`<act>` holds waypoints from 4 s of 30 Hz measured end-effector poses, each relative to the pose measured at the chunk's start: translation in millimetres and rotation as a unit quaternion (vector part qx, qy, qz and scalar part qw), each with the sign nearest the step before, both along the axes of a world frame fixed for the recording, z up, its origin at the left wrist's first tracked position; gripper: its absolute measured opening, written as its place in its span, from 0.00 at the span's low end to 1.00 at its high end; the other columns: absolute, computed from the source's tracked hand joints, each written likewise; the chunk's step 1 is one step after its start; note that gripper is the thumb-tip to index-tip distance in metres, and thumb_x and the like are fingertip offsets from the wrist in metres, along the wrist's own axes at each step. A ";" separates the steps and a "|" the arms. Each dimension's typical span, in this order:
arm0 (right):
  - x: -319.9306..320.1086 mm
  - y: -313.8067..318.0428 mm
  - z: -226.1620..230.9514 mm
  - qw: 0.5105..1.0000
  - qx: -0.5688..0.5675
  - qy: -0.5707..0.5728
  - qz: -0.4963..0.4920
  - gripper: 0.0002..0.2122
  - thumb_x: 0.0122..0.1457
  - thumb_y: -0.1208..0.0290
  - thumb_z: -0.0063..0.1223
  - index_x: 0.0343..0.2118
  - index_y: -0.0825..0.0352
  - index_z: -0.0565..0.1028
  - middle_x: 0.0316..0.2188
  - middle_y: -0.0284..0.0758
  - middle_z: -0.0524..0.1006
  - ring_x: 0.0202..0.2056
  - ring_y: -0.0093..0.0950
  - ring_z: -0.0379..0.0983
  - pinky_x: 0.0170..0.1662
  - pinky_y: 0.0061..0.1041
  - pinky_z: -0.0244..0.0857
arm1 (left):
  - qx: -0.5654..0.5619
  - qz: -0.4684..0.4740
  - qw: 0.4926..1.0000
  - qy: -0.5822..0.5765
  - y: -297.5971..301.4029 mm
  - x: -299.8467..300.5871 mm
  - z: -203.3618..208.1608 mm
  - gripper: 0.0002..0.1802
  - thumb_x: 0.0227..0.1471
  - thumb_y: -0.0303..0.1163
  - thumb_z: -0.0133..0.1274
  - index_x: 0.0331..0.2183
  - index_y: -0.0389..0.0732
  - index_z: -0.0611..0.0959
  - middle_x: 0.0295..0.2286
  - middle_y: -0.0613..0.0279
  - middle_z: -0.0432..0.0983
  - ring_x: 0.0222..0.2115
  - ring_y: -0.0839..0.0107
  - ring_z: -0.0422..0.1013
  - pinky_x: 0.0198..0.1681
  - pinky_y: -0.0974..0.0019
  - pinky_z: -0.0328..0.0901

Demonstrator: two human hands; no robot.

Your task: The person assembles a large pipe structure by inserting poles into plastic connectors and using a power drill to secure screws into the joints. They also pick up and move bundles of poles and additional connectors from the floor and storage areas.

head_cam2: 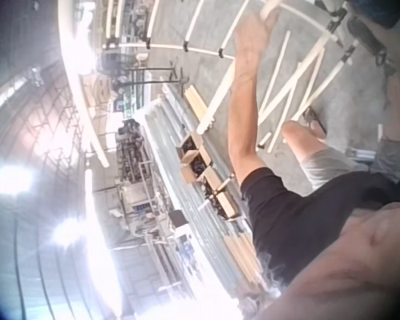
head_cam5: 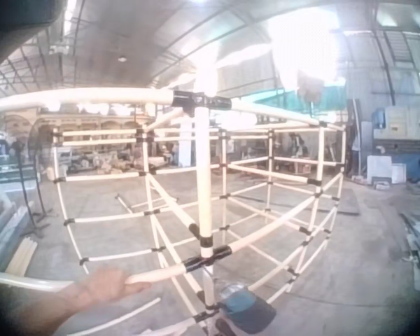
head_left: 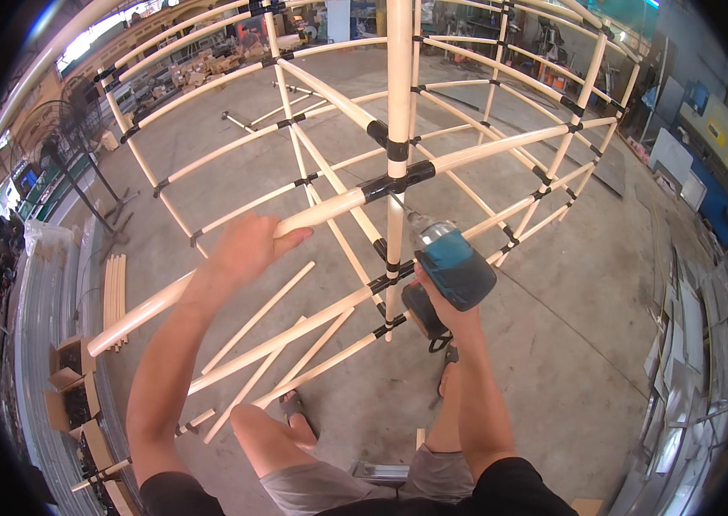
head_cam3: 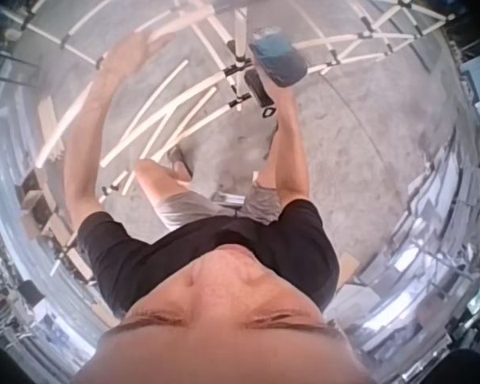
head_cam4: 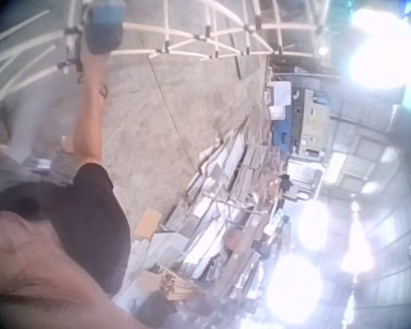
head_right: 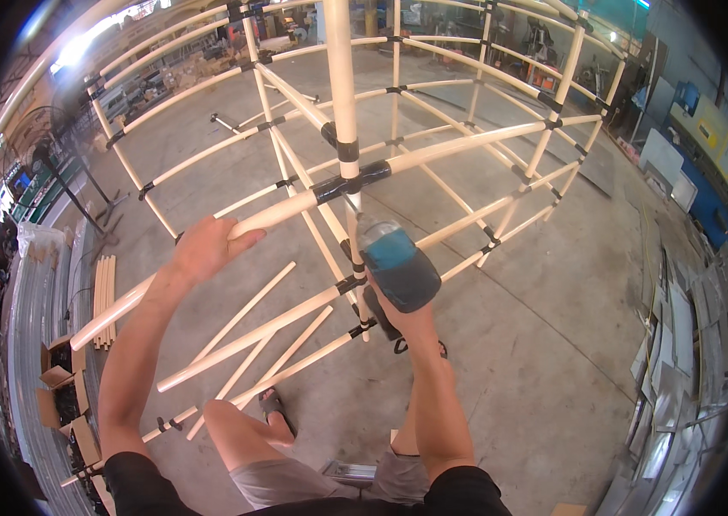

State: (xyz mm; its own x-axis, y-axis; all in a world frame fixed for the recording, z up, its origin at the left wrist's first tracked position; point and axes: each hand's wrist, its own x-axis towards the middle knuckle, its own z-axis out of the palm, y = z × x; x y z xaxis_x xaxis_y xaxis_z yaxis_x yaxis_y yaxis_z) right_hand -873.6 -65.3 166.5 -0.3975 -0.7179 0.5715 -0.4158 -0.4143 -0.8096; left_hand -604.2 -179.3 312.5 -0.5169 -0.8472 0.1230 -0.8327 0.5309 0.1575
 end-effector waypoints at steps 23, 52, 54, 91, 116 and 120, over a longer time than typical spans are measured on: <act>-23.4 9.7 26.6 0.986 0.086 0.134 -0.040 0.11 0.54 0.61 0.62 0.28 0.64 0.78 0.20 0.23 0.74 0.23 0.15 0.67 0.30 0.18 0.61 | 0.428 -0.074 0.887 -0.155 153.9 -47.5 -430.5 0.16 0.46 0.38 0.56 0.33 0.34 0.82 0.32 0.47 0.79 0.34 0.54 0.77 0.37 0.55 0.70; -15.0 42.7 19.2 0.987 -0.033 0.112 -0.108 0.12 0.49 0.67 0.66 0.33 0.68 0.78 0.27 0.31 0.78 0.29 0.22 0.73 0.34 0.24 0.67 | 0.436 -0.079 0.732 0.517 120.0 -21.2 -188.1 0.18 0.63 0.44 0.42 0.35 0.38 0.74 0.28 0.63 0.72 0.31 0.73 0.71 0.39 0.65 0.67; -26.5 41.6 47.5 0.991 -0.034 0.106 -0.075 0.10 0.51 0.66 0.65 0.31 0.67 0.78 0.23 0.29 0.77 0.27 0.20 0.72 0.32 0.23 0.66 | 0.332 -0.131 0.752 0.555 118.7 -5.8 -117.9 0.18 0.63 0.44 0.42 0.34 0.38 0.74 0.26 0.64 0.72 0.28 0.74 0.70 0.36 0.67 0.67; -71.5 -32.3 376.7 0.913 -0.212 0.345 -0.040 0.13 0.51 0.60 0.64 0.27 0.65 0.78 0.15 0.26 0.72 0.18 0.16 0.67 0.22 0.21 0.64 | -0.356 -0.136 0.924 0.040 -19.8 3.1 295.9 0.32 0.43 0.29 0.53 0.54 0.48 0.70 0.36 0.47 0.75 0.38 0.48 0.70 0.42 0.52 0.65; -49.4 -22.1 364.1 0.985 -0.043 0.169 -0.009 0.13 0.51 0.59 0.64 0.26 0.65 0.77 0.15 0.25 0.71 0.16 0.15 0.65 0.20 0.18 0.61 | -0.439 -0.107 0.890 -0.063 -9.7 -4.6 284.3 0.38 0.45 0.23 0.51 0.59 0.58 0.65 0.33 0.51 0.76 0.32 0.54 0.74 0.37 0.54 0.68; -51.6 -24.3 362.6 0.988 -0.036 0.152 -0.001 0.13 0.51 0.58 0.64 0.28 0.64 0.78 0.14 0.25 0.70 0.16 0.15 0.64 0.20 0.19 0.62 | -0.255 -0.076 0.964 -0.030 5.9 -0.9 312.1 0.33 0.43 0.30 0.55 0.54 0.44 0.69 0.35 0.51 0.76 0.35 0.58 0.73 0.40 0.58 0.66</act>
State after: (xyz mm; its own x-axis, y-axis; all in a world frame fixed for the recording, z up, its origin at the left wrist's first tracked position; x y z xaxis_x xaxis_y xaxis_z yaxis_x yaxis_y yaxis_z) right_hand -925.2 -89.7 529.0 -0.2013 -0.6709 0.7137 -0.6360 -0.4647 -0.6161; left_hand -605.2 -173.4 624.6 -0.6494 -0.5989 0.4686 -0.7389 0.6427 -0.2025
